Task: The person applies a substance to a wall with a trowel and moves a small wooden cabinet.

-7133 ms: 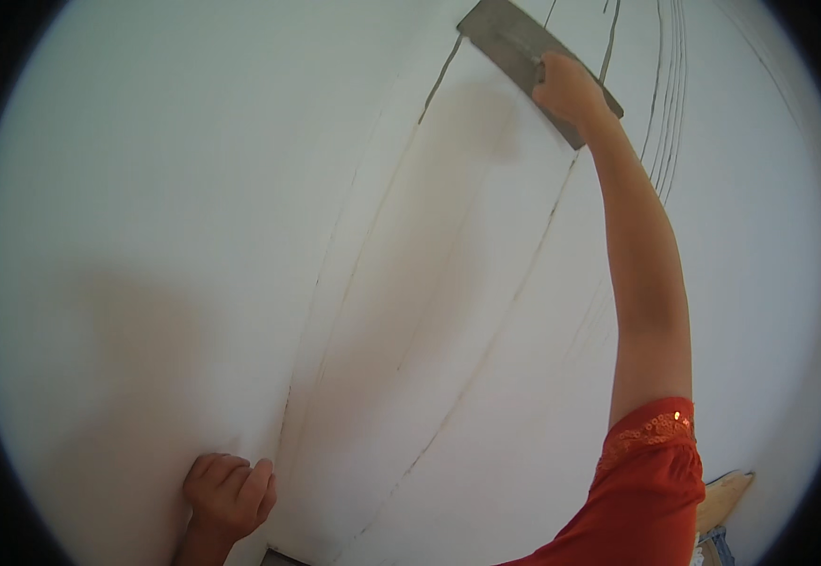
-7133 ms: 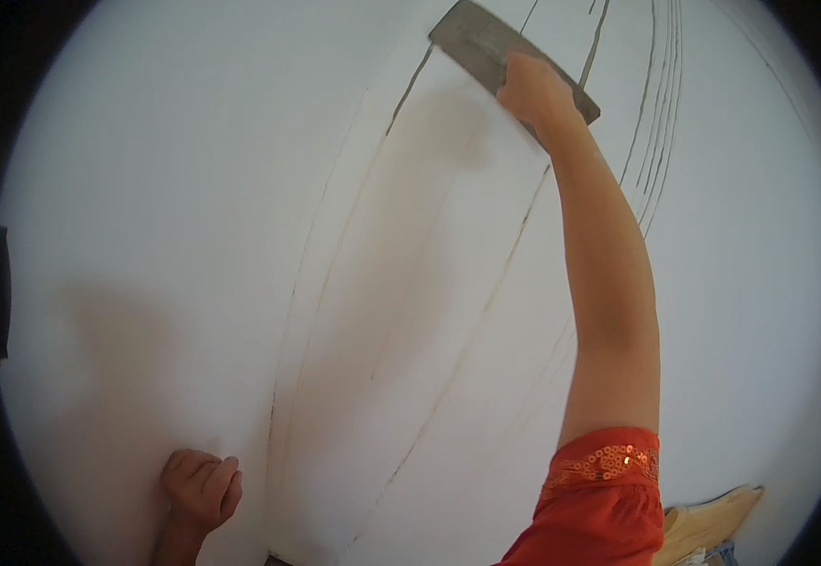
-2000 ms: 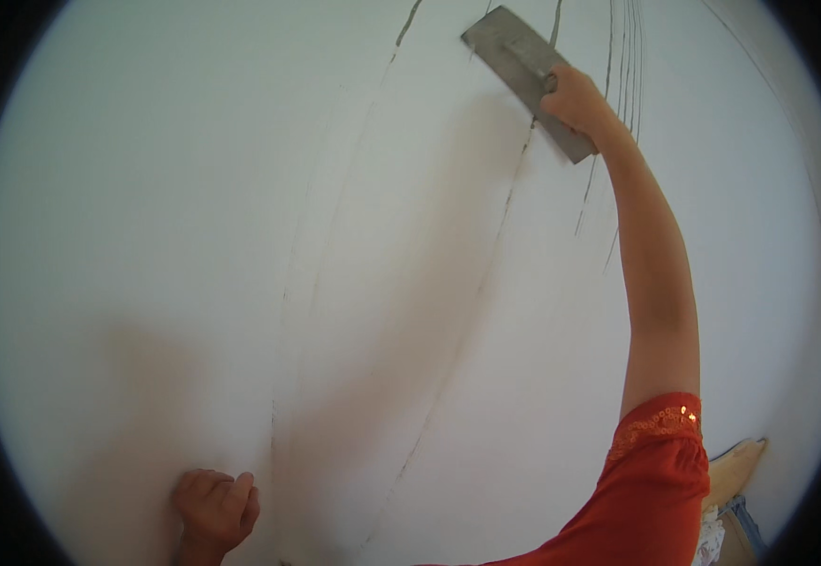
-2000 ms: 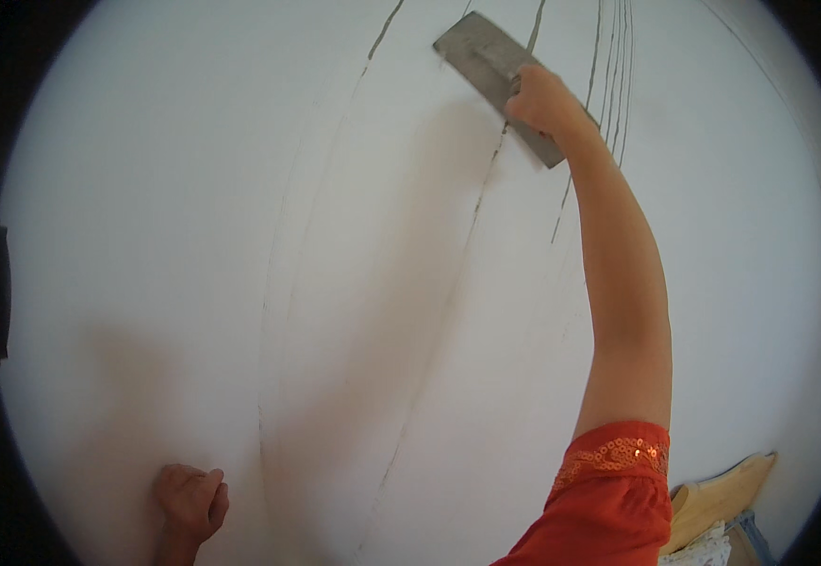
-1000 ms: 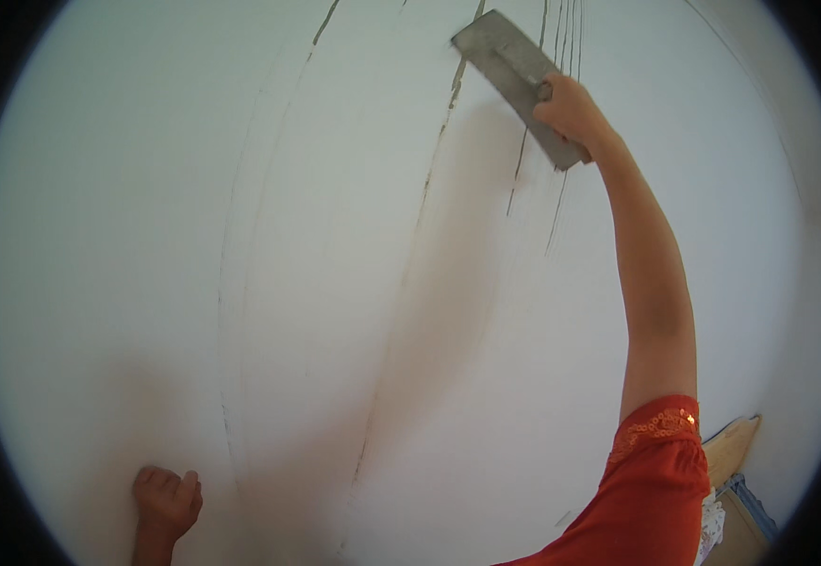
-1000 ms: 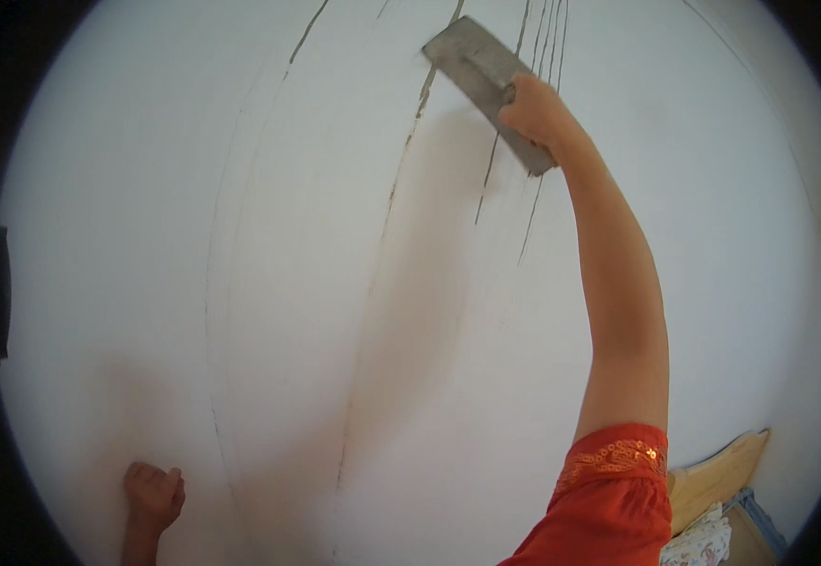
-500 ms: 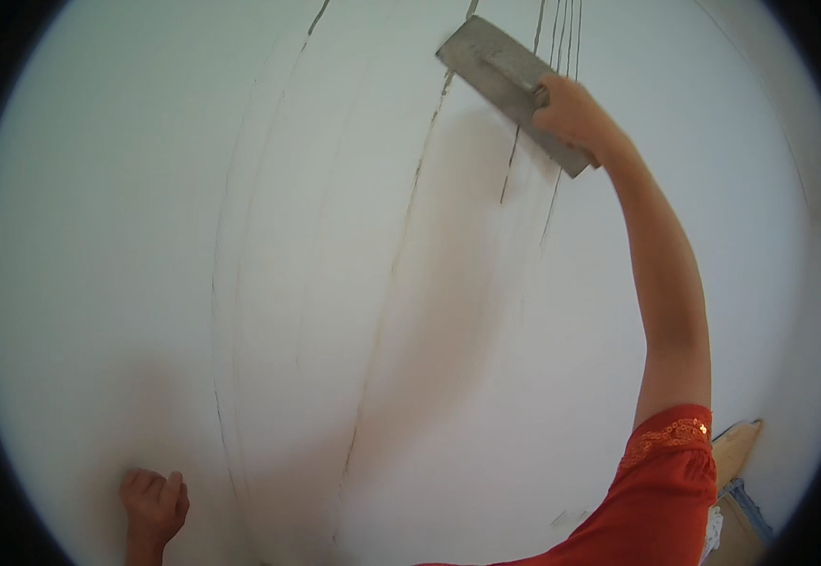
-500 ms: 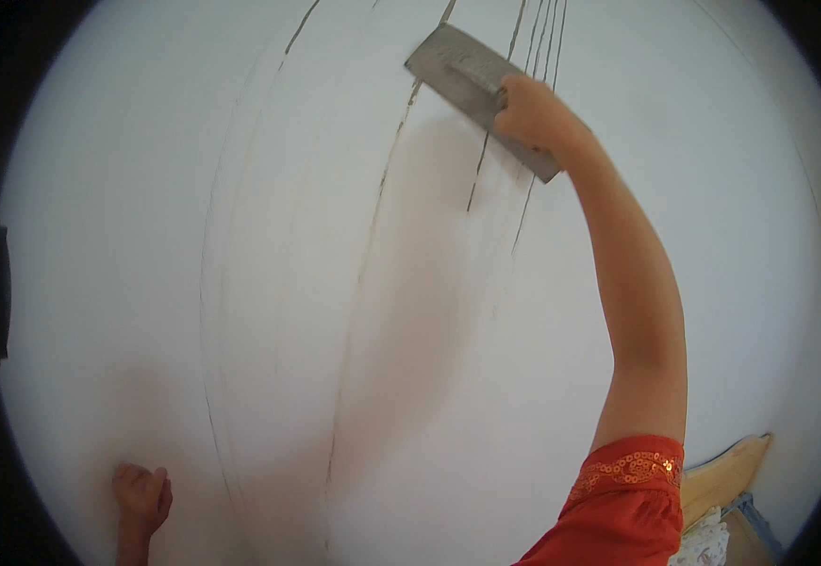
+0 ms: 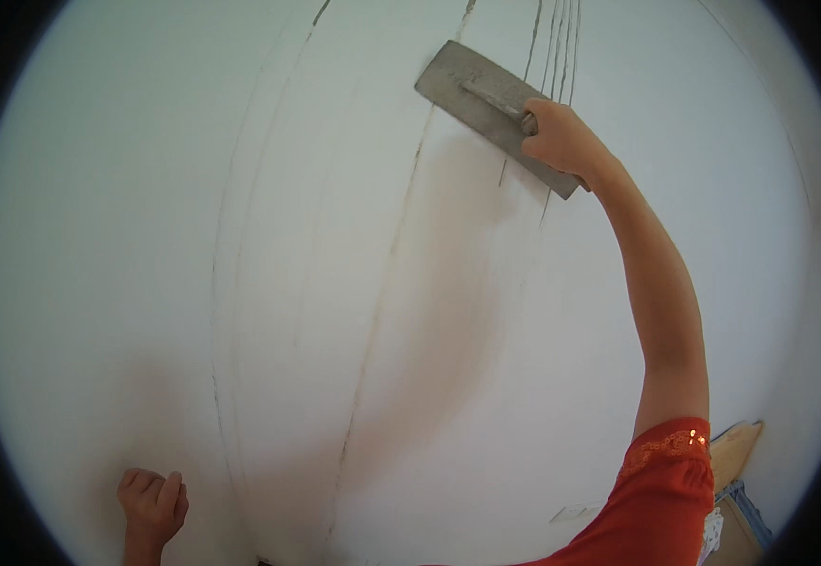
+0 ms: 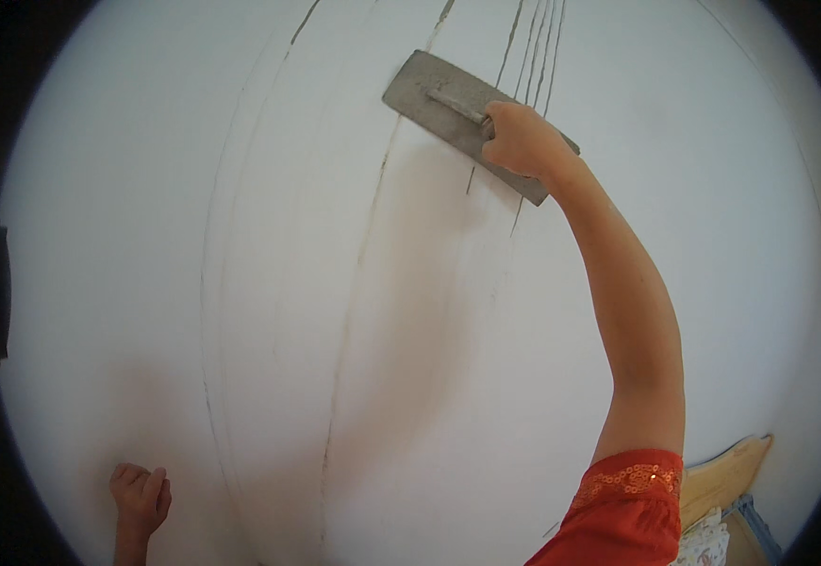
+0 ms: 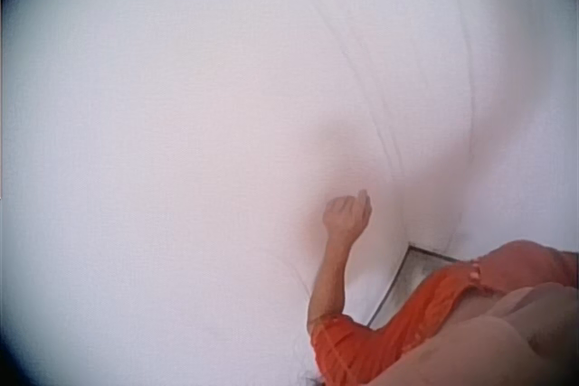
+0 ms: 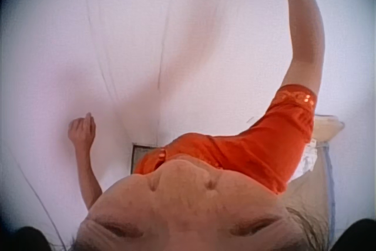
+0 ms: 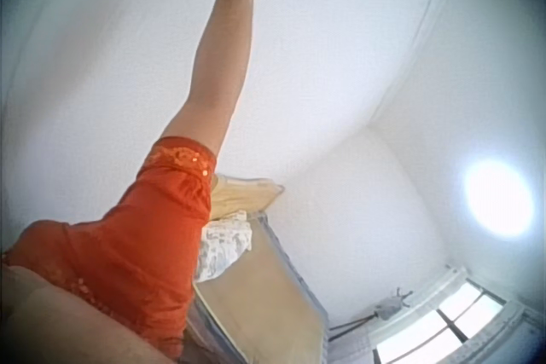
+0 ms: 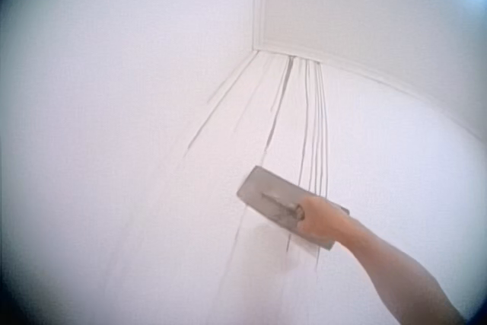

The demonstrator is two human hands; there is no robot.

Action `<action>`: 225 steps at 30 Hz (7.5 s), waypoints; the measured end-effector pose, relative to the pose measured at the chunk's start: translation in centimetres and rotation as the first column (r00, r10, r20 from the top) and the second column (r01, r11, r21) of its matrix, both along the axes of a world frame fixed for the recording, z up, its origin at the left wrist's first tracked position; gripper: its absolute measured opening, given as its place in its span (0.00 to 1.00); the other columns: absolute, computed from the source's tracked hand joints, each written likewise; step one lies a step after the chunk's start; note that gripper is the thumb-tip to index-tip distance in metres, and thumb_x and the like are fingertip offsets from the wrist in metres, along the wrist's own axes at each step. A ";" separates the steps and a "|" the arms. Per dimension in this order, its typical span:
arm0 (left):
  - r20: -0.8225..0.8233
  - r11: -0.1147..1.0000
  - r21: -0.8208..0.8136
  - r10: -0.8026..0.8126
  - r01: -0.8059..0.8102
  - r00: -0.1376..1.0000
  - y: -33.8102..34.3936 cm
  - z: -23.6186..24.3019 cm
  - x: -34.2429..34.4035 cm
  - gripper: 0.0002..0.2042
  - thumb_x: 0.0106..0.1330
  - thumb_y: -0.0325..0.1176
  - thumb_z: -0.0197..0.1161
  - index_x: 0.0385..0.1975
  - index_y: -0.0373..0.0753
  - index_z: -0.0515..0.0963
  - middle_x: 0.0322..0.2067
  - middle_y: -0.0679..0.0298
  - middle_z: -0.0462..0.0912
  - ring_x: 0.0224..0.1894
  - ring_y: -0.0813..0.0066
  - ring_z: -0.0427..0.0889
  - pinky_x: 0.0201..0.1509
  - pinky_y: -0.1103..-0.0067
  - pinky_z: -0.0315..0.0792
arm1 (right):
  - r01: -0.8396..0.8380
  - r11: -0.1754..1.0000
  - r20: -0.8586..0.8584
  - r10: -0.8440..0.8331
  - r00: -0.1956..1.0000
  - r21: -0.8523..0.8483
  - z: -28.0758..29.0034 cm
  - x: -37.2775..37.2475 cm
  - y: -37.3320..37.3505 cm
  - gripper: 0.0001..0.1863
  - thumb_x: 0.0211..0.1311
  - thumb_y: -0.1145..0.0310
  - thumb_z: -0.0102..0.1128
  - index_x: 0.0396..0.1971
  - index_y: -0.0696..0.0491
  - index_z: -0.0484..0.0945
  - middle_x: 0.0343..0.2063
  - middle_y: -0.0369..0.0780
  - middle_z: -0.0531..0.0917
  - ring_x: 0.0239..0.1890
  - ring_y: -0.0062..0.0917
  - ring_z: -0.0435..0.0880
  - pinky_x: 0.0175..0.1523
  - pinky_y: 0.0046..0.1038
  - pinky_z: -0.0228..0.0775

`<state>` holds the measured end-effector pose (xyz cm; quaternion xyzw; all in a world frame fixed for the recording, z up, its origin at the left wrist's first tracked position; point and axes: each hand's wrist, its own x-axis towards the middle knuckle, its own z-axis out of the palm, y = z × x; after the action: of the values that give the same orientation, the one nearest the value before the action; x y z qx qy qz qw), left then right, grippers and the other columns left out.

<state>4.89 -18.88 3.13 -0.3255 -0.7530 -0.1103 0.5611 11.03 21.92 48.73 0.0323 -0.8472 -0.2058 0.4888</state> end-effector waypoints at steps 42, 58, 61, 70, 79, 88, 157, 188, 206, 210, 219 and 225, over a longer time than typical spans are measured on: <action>0.100 0.999 -0.050 -0.006 0.011 0.995 7.5 -0.8 4.2 0.06 0.49 0.28 0.60 0.28 0.39 0.75 0.15 0.62 0.71 0.21 0.67 0.72 0.25 0.72 0.67 | 0.016 0.983 -0.363 -0.084 0.928 -0.185 4.5 3.7 10.6 0.09 0.42 0.74 0.49 0.27 0.59 0.71 0.29 0.49 0.78 0.36 0.44 0.75 0.39 0.39 0.67; 0.078 0.935 -0.276 0.254 -0.224 0.964 5.1 -10.8 -3.0 0.08 0.52 0.36 0.56 0.26 0.39 0.73 0.27 0.56 0.72 0.32 0.56 0.70 0.38 0.59 0.62 | -0.084 0.956 -0.201 0.027 0.979 -0.280 4.1 6.0 8.9 0.09 0.39 0.76 0.47 0.25 0.62 0.67 0.16 0.44 0.71 0.16 0.30 0.70 0.20 0.30 0.61; 0.297 0.953 -0.249 0.242 -0.169 0.924 4.9 -10.7 -2.0 0.07 0.51 0.35 0.56 0.25 0.39 0.73 0.26 0.56 0.72 0.32 0.56 0.70 0.38 0.59 0.61 | -0.021 0.992 -0.201 -0.005 0.980 -0.128 1.7 5.3 8.8 0.07 0.40 0.75 0.49 0.24 0.61 0.68 0.23 0.50 0.76 0.27 0.43 0.74 0.33 0.37 0.66; 0.509 0.979 -0.173 0.184 -0.109 0.841 6.2 -4.4 3.5 0.06 0.41 0.31 0.60 0.21 0.43 0.72 0.24 0.56 0.72 0.31 0.57 0.70 0.39 0.61 0.60 | 0.037 0.999 -0.032 -0.037 0.999 0.009 -4.1 5.0 8.1 0.09 0.41 0.75 0.49 0.27 0.59 0.68 0.26 0.50 0.76 0.34 0.46 0.74 0.37 0.40 0.65; 0.489 0.931 -0.263 0.355 -0.254 0.797 5.1 -9.7 4.0 0.03 0.49 0.33 0.55 0.21 0.42 0.73 0.23 0.59 0.72 0.30 0.61 0.70 0.38 0.63 0.61 | -0.010 0.996 -0.118 0.000 0.993 -0.089 -0.8 4.1 8.0 0.09 0.41 0.75 0.50 0.27 0.60 0.68 0.23 0.50 0.76 0.30 0.44 0.74 0.34 0.38 0.64; 0.319 0.963 -0.209 0.232 -0.171 0.919 5.5 -3.7 7.9 0.05 0.44 0.28 0.58 0.23 0.40 0.73 0.19 0.63 0.73 0.25 0.65 0.72 0.33 0.68 0.64 | 0.049 0.998 0.031 -0.048 0.998 -0.028 -6.0 6.5 7.9 0.12 0.40 0.74 0.51 0.30 0.58 0.69 0.23 0.50 0.76 0.31 0.45 0.75 0.33 0.39 0.66; 0.629 0.940 0.047 0.235 -0.337 0.741 6.4 -4.4 12.1 0.05 0.51 0.32 0.58 0.28 0.44 0.77 0.14 0.58 0.73 0.19 0.59 0.72 0.24 0.67 0.67 | -0.054 0.984 -0.247 0.010 0.969 -0.170 12.1 1.7 7.8 0.12 0.41 0.73 0.48 0.29 0.61 0.70 0.23 0.49 0.77 0.20 0.34 0.78 0.26 0.32 0.68; 0.680 0.027 0.461 -0.653 0.887 -0.334 15.6 25.0 13.0 0.13 0.54 0.36 0.57 0.38 0.42 0.72 0.46 0.59 0.70 0.47 0.60 0.68 0.54 0.64 0.56 | 0.186 0.927 0.891 0.236 0.387 -0.326 -23.9 -1.8 11.2 0.13 0.44 0.69 0.50 0.34 0.54 0.71 0.27 0.48 0.77 0.33 0.43 0.76 0.36 0.40 0.67; 0.857 0.183 0.507 -0.207 0.842 -0.471 30.5 23.9 16.0 0.10 0.46 0.25 0.56 0.30 0.36 0.74 0.27 0.62 0.80 0.31 0.67 0.79 0.41 0.72 0.68 | 0.734 -0.281 0.654 0.333 0.679 -0.619 -55.9 29.8 6.2 0.21 0.37 0.63 0.56 0.35 0.57 0.72 0.33 0.53 0.77 0.39 0.45 0.75 0.44 0.36 0.67; 0.831 0.451 0.534 -0.123 0.715 -0.543 31.8 21.8 16.8 0.10 0.45 0.22 0.56 0.30 0.37 0.75 0.28 0.64 0.80 0.30 0.69 0.77 0.40 0.77 0.70 | 0.687 -0.500 0.725 0.156 0.670 -0.527 -57.6 32.0 7.1 0.22 0.36 0.64 0.57 0.33 0.62 0.71 0.32 0.55 0.76 0.38 0.44 0.75 0.43 0.36 0.67; 0.404 0.964 0.218 0.050 0.149 -0.914 27.3 9.5 15.2 0.10 0.59 0.26 0.52 0.40 0.34 0.70 0.32 0.60 0.77 0.37 0.75 0.75 0.45 0.79 0.68 | 0.280 -0.704 0.619 -0.283 0.732 -0.652 -66.5 32.9 9.3 0.27 0.33 0.67 0.61 0.38 0.64 0.70 0.33 0.52 0.77 0.38 0.38 0.77 0.41 0.32 0.68; 0.297 0.976 0.105 0.155 0.193 -0.942 25.0 7.3 14.0 0.10 0.60 0.25 0.50 0.41 0.34 0.70 0.34 0.60 0.77 0.38 0.76 0.75 0.43 0.81 0.69 | 0.111 -0.752 0.531 -0.345 0.774 -0.650 -67.0 31.9 9.8 0.37 0.34 0.68 0.62 0.50 0.65 0.63 0.42 0.51 0.74 0.40 0.34 0.76 0.45 0.28 0.67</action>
<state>18.85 6.14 10.40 -0.0384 -0.6491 -0.3067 -0.6951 42.96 31.69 -18.28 -0.7100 -0.4513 0.5076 0.1860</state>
